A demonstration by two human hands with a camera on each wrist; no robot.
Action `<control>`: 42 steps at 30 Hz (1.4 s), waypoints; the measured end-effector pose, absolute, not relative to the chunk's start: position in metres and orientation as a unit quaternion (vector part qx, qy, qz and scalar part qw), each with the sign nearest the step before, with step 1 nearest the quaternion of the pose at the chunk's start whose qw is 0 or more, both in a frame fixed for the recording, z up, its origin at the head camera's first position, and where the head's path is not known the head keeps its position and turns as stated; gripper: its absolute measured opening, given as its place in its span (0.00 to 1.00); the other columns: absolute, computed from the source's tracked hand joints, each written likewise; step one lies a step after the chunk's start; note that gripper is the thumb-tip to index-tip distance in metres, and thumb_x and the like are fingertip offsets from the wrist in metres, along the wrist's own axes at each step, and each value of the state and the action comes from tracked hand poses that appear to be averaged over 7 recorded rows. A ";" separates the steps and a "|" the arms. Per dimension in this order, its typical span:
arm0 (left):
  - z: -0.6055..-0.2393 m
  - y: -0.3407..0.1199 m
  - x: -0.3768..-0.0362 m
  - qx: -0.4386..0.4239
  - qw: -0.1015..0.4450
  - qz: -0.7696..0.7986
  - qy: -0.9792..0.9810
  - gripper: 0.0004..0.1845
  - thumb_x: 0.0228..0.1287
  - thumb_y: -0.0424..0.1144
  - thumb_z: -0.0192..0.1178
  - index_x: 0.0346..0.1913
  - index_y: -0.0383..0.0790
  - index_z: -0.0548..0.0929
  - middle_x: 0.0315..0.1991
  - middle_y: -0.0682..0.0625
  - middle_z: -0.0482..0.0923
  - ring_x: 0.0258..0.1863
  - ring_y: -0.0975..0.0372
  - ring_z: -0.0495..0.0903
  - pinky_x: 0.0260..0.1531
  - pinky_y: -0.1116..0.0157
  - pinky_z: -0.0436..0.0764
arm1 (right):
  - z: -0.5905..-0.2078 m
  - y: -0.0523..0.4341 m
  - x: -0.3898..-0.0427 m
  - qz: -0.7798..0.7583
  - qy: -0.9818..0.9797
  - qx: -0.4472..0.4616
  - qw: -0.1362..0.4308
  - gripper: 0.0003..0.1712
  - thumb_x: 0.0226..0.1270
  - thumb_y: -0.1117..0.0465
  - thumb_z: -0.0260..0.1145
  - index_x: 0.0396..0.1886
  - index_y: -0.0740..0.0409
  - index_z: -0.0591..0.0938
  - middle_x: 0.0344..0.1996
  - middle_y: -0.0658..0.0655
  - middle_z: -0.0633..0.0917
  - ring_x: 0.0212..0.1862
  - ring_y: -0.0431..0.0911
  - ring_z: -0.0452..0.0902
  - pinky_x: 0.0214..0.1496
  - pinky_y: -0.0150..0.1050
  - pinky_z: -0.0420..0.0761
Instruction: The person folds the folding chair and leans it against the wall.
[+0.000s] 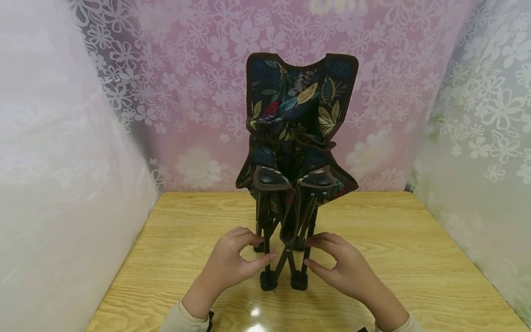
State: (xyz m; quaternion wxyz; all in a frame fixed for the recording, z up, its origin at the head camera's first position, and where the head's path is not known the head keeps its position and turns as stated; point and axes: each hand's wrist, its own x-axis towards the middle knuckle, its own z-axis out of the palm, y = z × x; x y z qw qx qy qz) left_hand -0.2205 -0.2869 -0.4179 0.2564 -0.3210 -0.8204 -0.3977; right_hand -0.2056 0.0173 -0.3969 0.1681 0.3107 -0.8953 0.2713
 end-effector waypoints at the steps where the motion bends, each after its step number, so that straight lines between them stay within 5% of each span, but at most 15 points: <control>1: -0.418 -0.287 -0.220 -0.320 0.255 -0.396 -0.822 0.15 0.61 0.53 0.79 0.39 0.45 0.92 0.34 0.60 0.84 0.36 0.68 0.81 0.38 0.67 0.85 | -0.397 0.017 -0.206 0.271 -0.895 0.311 0.168 0.21 0.61 0.57 0.83 0.54 0.48 0.89 0.56 0.45 0.88 0.57 0.43 0.87 0.54 0.47 0.89; 18: -0.422 -0.290 -0.220 -0.303 0.237 -0.376 -0.843 0.17 0.60 0.56 0.79 0.40 0.46 0.93 0.35 0.62 0.84 0.36 0.71 0.81 0.39 0.67 0.86 | -0.397 0.015 -0.204 0.275 -0.903 0.298 0.144 0.20 0.63 0.55 0.82 0.54 0.40 0.88 0.54 0.40 0.87 0.54 0.40 0.87 0.52 0.44 0.89; 24: -0.422 -0.290 -0.220 -0.298 0.227 -0.373 -0.849 0.18 0.61 0.57 0.78 0.39 0.46 0.93 0.34 0.62 0.85 0.36 0.71 0.81 0.39 0.67 0.86 | -0.396 0.013 -0.204 0.285 -0.898 0.303 0.146 0.15 0.63 0.58 0.82 0.47 0.44 0.87 0.49 0.40 0.87 0.47 0.35 0.84 0.48 0.38 0.88; 42: -0.420 -0.289 -0.219 -0.300 0.208 -0.358 -0.860 0.18 0.60 0.58 0.78 0.39 0.46 0.93 0.35 0.57 0.87 0.36 0.65 0.85 0.39 0.66 0.87 | -0.400 0.015 -0.203 0.281 -0.904 0.290 0.140 0.13 0.63 0.55 0.82 0.44 0.43 0.88 0.48 0.43 0.88 0.46 0.35 0.84 0.47 0.39 0.88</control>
